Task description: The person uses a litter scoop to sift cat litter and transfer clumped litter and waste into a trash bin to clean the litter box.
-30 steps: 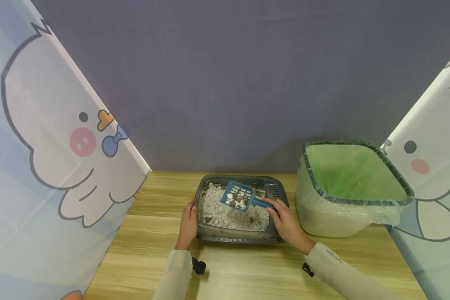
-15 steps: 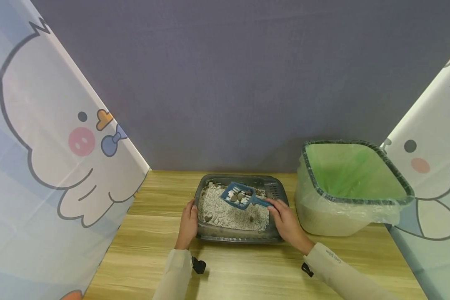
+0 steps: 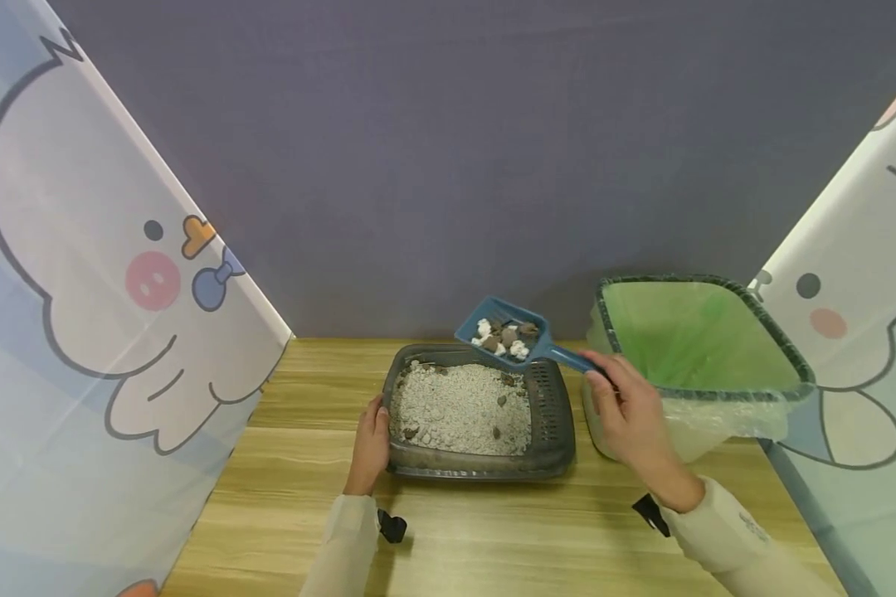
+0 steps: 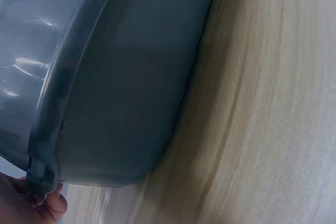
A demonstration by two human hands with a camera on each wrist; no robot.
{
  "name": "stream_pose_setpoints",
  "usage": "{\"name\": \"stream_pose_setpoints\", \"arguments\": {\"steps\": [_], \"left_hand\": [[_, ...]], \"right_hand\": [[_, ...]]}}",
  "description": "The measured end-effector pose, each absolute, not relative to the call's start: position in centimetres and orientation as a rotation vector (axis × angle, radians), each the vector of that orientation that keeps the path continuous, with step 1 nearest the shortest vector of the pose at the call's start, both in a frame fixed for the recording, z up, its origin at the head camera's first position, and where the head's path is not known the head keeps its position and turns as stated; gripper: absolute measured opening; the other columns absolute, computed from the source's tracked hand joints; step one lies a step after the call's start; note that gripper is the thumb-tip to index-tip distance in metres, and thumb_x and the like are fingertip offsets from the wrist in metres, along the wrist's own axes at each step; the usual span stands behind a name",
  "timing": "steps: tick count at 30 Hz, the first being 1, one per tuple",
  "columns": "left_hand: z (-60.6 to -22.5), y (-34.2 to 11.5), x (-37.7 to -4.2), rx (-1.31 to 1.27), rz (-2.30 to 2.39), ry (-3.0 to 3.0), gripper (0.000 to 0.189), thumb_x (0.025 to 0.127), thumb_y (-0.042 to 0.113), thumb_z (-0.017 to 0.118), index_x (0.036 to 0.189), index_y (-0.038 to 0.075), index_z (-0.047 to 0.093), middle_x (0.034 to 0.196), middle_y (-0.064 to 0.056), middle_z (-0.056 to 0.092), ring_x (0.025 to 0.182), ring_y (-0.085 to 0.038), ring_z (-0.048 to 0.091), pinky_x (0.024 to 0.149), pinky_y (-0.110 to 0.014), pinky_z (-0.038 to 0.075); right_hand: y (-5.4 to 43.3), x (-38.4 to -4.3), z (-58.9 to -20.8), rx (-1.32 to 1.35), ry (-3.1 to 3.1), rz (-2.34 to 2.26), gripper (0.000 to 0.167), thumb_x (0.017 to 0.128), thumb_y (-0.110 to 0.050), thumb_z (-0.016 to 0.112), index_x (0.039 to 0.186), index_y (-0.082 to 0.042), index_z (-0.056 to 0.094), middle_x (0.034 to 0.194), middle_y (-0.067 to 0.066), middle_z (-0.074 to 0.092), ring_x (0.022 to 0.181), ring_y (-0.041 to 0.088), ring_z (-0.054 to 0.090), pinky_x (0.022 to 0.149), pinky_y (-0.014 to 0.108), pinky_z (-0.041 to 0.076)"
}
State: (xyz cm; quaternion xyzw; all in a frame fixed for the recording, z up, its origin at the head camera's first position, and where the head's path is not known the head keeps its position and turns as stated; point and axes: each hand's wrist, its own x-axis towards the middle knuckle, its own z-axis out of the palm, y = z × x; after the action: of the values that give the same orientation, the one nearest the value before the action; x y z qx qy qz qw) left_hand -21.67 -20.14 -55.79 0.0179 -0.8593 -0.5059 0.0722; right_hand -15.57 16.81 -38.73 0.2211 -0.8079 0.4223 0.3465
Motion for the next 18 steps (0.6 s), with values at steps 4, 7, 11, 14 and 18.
{"name": "stream_pose_setpoints", "arguments": {"steps": [4, 7, 11, 14, 18], "left_hand": [[-55.6, -20.2, -21.8, 0.042, -1.52, -2.582, 0.051, 0.105, 0.035, 0.027, 0.147, 0.006, 0.032, 0.137, -0.026, 0.037, 0.121, -0.042, 0.04, 0.095, -0.061, 0.031], [-55.4, -20.1, -21.9, 0.047, -1.527, -2.592, 0.049, 0.105, 0.034, 0.027, 0.147, 0.008, 0.031, 0.138, -0.026, 0.035, 0.122, -0.043, 0.039, 0.096, -0.061, 0.03], [-55.3, -20.5, -21.8, 0.061, -1.522, -2.608, 0.051, 0.105, 0.036, 0.026, 0.147, 0.009, 0.031, 0.14, -0.025, 0.035, 0.124, -0.042, 0.037, 0.097, -0.061, 0.029], [-55.5, -20.5, -21.8, 0.048, -1.513, -2.601, 0.052, 0.105, 0.037, 0.025, 0.147, 0.007, 0.031, 0.139, -0.026, 0.035, 0.124, -0.042, 0.037, 0.097, -0.061, 0.029], [-55.8, -20.3, -21.9, 0.041, -1.513, -2.588, 0.052, 0.105, 0.036, 0.025, 0.147, 0.005, 0.031, 0.138, -0.027, 0.036, 0.124, -0.043, 0.037, 0.097, -0.061, 0.028]], "right_hand": [[20.1, -15.1, -36.1, 0.487, -2.072, 1.013, 0.028, 0.092, 0.005, 0.055, 0.118, 0.002, 0.064, 0.072, -0.001, 0.048, 0.054, 0.002, 0.04, 0.044, 0.016, 0.031], [23.2, -14.8, -34.4, 0.4, -2.112, 0.895, 0.027, 0.094, 0.001, 0.055, 0.119, 0.002, 0.063, 0.074, -0.001, 0.048, 0.055, -0.001, 0.039, 0.047, 0.014, 0.031], [27.0, -14.7, -32.9, 0.314, -2.166, 0.74, 0.028, 0.094, -0.004, 0.056, 0.121, 0.0, 0.063, 0.073, -0.002, 0.047, 0.056, -0.004, 0.036, 0.049, 0.014, 0.03], [29.5, -14.6, -32.5, 0.26, -2.213, 0.653, 0.029, 0.094, -0.003, 0.056, 0.122, 0.003, 0.061, 0.078, 0.006, 0.05, 0.064, -0.01, 0.034, 0.053, 0.01, 0.03], [31.9, -14.5, -32.6, 0.204, -2.317, 0.547, 0.029, 0.093, 0.002, 0.057, 0.121, 0.009, 0.059, 0.089, 0.019, 0.052, 0.07, -0.011, 0.032, 0.058, 0.006, 0.029]]}}
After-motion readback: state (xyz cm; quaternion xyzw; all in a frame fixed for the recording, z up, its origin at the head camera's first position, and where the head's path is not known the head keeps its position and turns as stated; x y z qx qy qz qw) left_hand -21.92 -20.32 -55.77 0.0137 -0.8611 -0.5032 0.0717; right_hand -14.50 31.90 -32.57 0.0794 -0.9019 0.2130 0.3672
